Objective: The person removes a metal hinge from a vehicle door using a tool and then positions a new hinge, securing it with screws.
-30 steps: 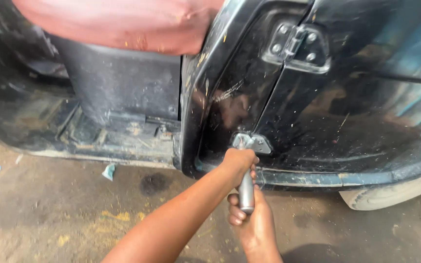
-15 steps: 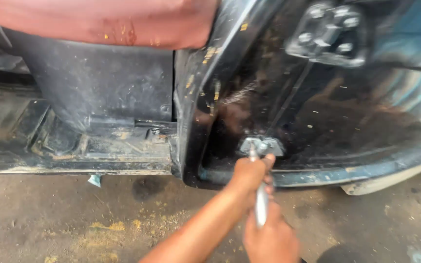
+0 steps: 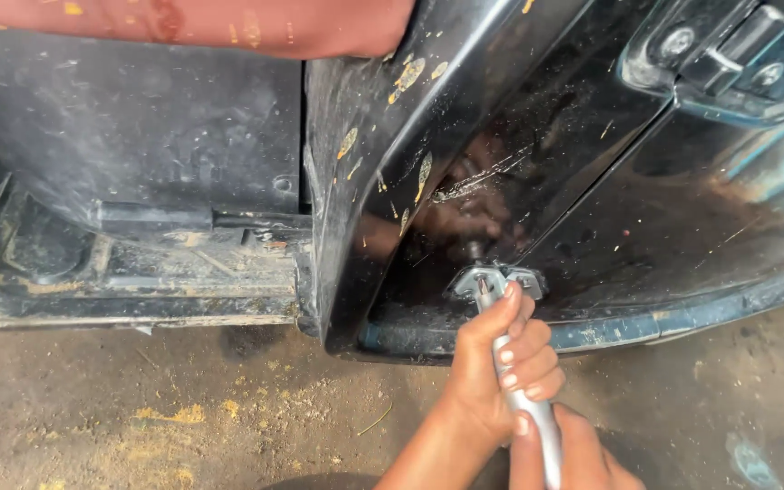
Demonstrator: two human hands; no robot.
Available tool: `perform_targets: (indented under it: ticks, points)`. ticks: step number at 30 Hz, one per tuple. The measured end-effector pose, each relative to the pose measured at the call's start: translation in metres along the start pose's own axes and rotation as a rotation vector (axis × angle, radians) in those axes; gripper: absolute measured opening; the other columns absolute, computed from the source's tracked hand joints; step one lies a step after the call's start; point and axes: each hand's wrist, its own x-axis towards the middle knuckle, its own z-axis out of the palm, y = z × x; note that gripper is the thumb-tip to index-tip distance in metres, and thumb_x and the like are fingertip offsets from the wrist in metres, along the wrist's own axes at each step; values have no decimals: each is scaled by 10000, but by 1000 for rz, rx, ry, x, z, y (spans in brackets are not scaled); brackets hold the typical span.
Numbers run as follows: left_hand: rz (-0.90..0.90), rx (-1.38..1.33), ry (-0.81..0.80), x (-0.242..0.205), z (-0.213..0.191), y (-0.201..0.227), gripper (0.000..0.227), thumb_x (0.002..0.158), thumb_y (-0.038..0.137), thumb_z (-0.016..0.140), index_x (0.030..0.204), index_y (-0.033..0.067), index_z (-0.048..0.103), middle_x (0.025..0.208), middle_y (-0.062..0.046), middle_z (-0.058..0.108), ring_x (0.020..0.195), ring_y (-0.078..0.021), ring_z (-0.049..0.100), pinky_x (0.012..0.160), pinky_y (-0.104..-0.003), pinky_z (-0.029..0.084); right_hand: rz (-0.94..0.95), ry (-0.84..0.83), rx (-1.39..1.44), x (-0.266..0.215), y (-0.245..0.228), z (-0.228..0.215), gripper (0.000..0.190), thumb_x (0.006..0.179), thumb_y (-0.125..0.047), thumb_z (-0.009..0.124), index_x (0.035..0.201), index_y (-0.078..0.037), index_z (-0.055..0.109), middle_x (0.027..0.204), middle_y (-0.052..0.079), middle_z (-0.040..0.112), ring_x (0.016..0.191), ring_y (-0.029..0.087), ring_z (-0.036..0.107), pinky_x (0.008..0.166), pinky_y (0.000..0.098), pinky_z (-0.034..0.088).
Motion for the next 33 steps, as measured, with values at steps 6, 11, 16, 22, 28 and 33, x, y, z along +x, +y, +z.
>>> perform_targets:
  ticks: [6,11,16,22,28,33]
  points:
    - [69,136,388,7,25,-8,423,1084,368,595,748,167,437,549,44,334,422,-95,312,453,-290,339,125,55,-65,-5,44,14,342,891,-263,668,1045,33,741,731,217,715,662,299,744,677,404,598]
    - [27,123,540,11,23,-9,372,1042,284,624,762,175,406,544,37,350,413,-108,327,451,-313,347,145,21,42,-21,107,33,382,1005,-290,589,1111,55,716,869,215,733,846,273,742,826,396,572]
    - [1,175,571,12,20,-8,333,1024,266,601,785,170,388,555,38,347,441,-118,339,482,-327,370,357,-62,134,-7,74,18,484,1010,-378,510,1065,42,744,705,186,711,636,250,702,644,377,555]
    - [-22,269,682,20,33,-6,282,1002,231,565,798,165,382,558,28,341,447,-123,337,483,-336,374,563,-157,342,8,62,5,626,1014,-485,415,1035,48,743,634,184,693,529,233,646,519,361,505]
    - [37,368,944,26,42,-5,209,959,178,572,833,125,413,589,-8,391,449,-134,357,455,-362,367,772,-94,604,-10,39,19,728,1022,-599,381,960,82,630,544,145,533,396,183,438,379,328,325]
    - [-96,683,994,13,35,19,188,905,153,595,845,95,427,572,-7,419,428,-126,380,424,-356,383,848,-133,984,-24,-18,30,532,1033,-455,438,999,63,555,553,111,479,357,151,365,335,309,248]
